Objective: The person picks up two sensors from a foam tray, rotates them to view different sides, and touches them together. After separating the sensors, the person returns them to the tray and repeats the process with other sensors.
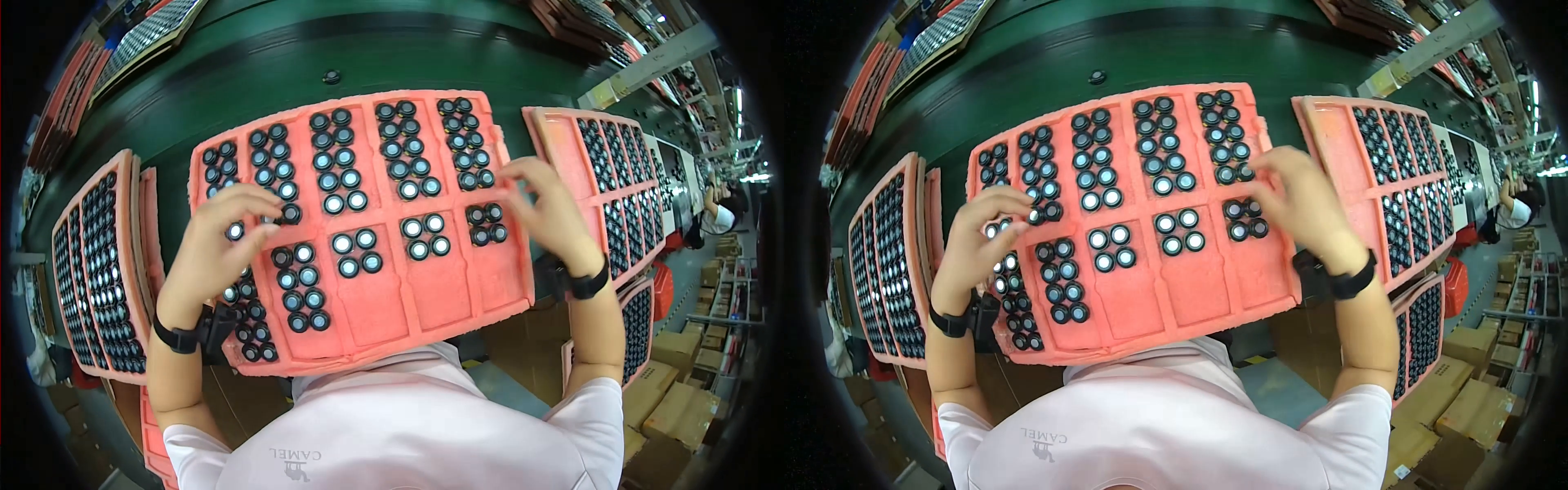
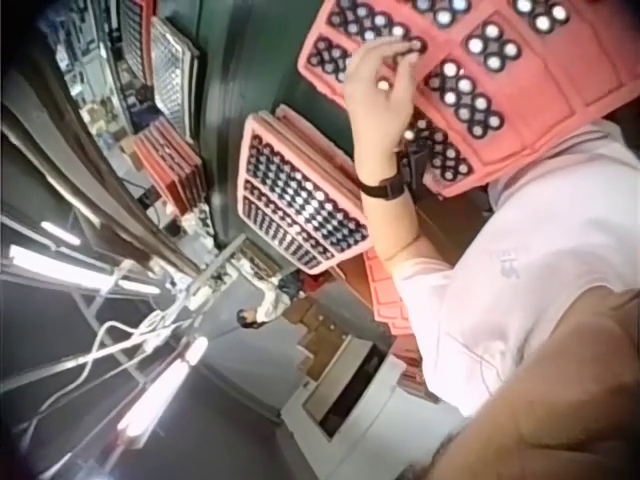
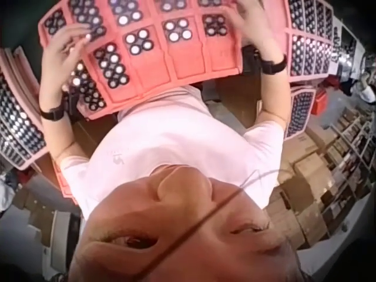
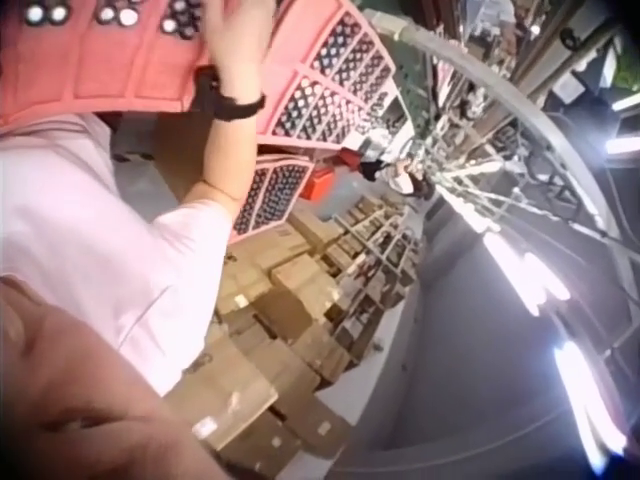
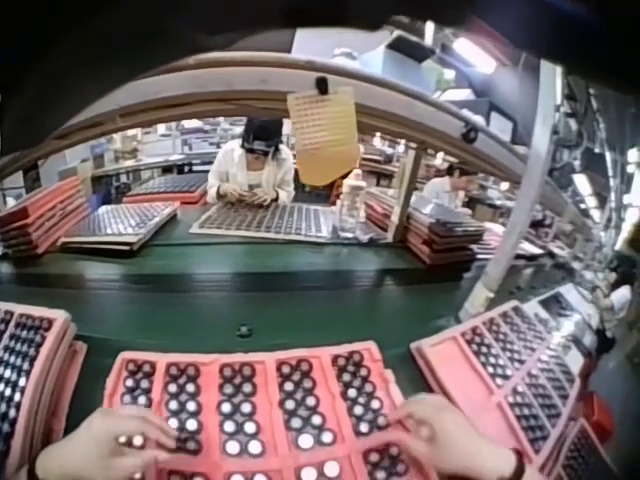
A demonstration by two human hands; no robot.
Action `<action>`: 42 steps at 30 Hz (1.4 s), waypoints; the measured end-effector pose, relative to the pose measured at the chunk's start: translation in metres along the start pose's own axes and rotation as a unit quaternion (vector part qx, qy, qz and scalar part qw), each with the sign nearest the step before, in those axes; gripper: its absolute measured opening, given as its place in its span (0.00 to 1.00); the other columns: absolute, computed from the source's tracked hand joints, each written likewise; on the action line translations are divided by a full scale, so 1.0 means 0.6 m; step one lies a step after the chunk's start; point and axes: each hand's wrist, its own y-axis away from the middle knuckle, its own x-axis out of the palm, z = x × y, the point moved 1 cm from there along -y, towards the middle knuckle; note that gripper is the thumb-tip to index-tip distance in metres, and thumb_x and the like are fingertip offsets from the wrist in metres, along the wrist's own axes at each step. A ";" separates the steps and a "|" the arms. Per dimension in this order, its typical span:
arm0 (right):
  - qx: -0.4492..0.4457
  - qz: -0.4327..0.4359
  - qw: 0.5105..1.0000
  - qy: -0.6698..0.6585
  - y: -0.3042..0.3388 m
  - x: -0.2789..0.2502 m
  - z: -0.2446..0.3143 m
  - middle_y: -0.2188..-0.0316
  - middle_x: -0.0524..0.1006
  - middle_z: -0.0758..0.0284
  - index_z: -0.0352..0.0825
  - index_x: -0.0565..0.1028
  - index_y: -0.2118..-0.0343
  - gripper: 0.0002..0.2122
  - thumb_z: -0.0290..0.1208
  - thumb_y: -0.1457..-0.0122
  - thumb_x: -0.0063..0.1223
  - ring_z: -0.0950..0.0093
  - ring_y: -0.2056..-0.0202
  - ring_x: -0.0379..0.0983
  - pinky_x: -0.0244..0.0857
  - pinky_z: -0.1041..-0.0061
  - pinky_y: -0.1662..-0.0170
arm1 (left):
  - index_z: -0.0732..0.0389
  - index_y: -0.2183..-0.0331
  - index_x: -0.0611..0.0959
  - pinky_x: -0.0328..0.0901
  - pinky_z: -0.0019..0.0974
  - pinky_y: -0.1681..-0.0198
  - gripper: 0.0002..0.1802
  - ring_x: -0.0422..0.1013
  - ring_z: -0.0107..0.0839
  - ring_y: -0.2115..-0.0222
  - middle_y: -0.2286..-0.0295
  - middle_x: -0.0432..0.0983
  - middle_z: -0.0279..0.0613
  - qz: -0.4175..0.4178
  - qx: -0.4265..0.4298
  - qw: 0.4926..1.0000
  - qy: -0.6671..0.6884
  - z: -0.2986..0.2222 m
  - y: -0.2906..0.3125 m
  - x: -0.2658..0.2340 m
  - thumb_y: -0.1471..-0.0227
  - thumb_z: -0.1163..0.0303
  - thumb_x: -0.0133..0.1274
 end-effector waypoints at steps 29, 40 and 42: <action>0.161 -0.222 0.960 -0.051 -0.109 -0.113 -0.374 0.68 0.76 0.69 0.26 0.75 0.56 0.14 0.29 0.42 0.56 0.81 0.68 0.71 0.65 0.82 0.65 | 0.63 0.68 0.83 0.69 0.41 0.61 0.10 0.75 0.45 0.67 0.70 0.80 0.49 0.010 -0.114 0.972 -0.206 0.210 -0.309 -0.024 0.54 0.68 0.56; 0.095 -0.078 0.911 -0.393 -0.002 0.009 0.034 0.66 0.71 0.71 0.28 0.71 0.54 0.14 0.17 0.44 0.53 0.83 0.64 0.68 0.63 0.85 0.58 | 0.64 0.60 0.80 0.68 0.43 0.57 0.17 0.74 0.47 0.62 0.63 0.78 0.50 0.009 -0.039 0.959 -0.281 0.268 -0.332 -0.008 0.55 0.69 0.56; 0.080 -0.055 0.889 -0.448 0.005 0.027 0.075 0.65 0.72 0.70 0.28 0.72 0.57 0.13 0.14 0.46 0.54 0.81 0.63 0.68 0.63 0.83 0.58 | 0.64 0.59 0.80 0.69 0.42 0.58 0.18 0.74 0.47 0.62 0.63 0.78 0.50 -0.009 -0.029 0.963 -0.269 0.248 -0.310 -0.019 0.55 0.70 0.57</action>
